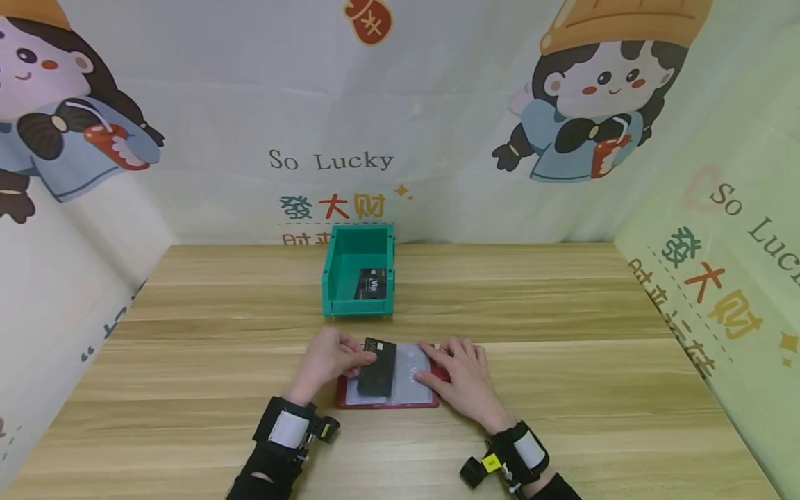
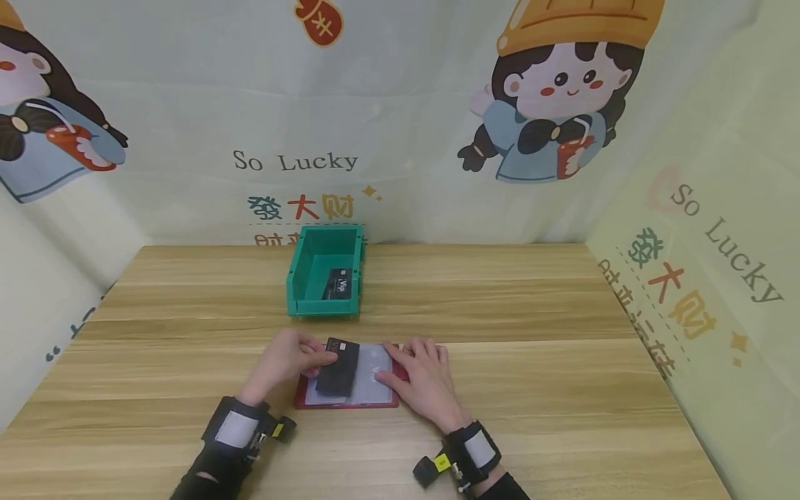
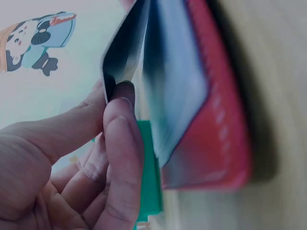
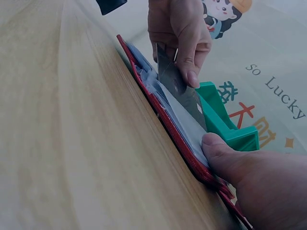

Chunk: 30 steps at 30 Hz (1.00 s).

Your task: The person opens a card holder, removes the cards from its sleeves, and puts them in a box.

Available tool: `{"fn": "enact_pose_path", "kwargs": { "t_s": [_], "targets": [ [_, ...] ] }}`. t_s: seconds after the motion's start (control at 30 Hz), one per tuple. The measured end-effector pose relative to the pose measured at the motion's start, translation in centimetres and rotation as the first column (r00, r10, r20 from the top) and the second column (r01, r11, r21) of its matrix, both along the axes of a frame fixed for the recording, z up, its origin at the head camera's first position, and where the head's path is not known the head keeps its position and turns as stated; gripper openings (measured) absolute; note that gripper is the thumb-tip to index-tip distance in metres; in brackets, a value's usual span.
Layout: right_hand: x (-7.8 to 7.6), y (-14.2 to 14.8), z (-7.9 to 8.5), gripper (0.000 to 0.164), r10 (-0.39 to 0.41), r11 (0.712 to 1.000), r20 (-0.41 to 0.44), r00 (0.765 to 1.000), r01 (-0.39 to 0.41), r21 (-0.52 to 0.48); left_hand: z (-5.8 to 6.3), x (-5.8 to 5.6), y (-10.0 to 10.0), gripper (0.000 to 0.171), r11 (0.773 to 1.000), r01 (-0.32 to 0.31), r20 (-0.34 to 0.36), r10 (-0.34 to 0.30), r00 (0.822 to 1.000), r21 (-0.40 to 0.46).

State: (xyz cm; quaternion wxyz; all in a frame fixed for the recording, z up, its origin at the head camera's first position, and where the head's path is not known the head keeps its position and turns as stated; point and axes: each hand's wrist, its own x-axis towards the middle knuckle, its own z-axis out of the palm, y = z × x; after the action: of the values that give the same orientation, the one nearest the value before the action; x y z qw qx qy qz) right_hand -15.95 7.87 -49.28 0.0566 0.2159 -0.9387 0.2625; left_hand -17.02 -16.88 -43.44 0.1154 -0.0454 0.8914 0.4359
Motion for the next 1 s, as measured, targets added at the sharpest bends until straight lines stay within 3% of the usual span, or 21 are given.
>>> {"fn": "enact_pose_path", "kwargs": {
  "t_s": [0.13, 0.37, 0.67, 1.0],
  "targets": [
    [-0.1, 0.1, -0.2, 0.055, -0.004, 1.000, -0.003, 1.000, 0.004, 0.003, 0.6, -0.7, -0.7, 0.016, 1.000, -0.011, 0.008, 0.010, 1.000, 0.015],
    [0.0, 0.1, -0.2, 0.054, -0.007, 1.000, -0.005, 1.000, 0.007, 0.007, 1.5, -1.9, -1.7, 0.017, 0.998, 0.011, -0.061, -0.007, 0.998, 0.059],
    [-0.1, 0.2, -0.2, 0.055, -0.008, 1.000, -0.002, 1.000, 0.008, 0.000, 2.1, -3.0, -1.7, 0.022, 0.991, -0.037, -0.153, 0.056, 0.987, 0.125],
    [-0.1, 0.2, -0.2, 0.055, 0.005, 1.000, -0.003, 1.000, -0.005, -0.001, 2.9, -5.0, -1.2, 0.026, 0.995, -0.093, -0.250, 0.099, 0.963, 0.037]
  ]
}}
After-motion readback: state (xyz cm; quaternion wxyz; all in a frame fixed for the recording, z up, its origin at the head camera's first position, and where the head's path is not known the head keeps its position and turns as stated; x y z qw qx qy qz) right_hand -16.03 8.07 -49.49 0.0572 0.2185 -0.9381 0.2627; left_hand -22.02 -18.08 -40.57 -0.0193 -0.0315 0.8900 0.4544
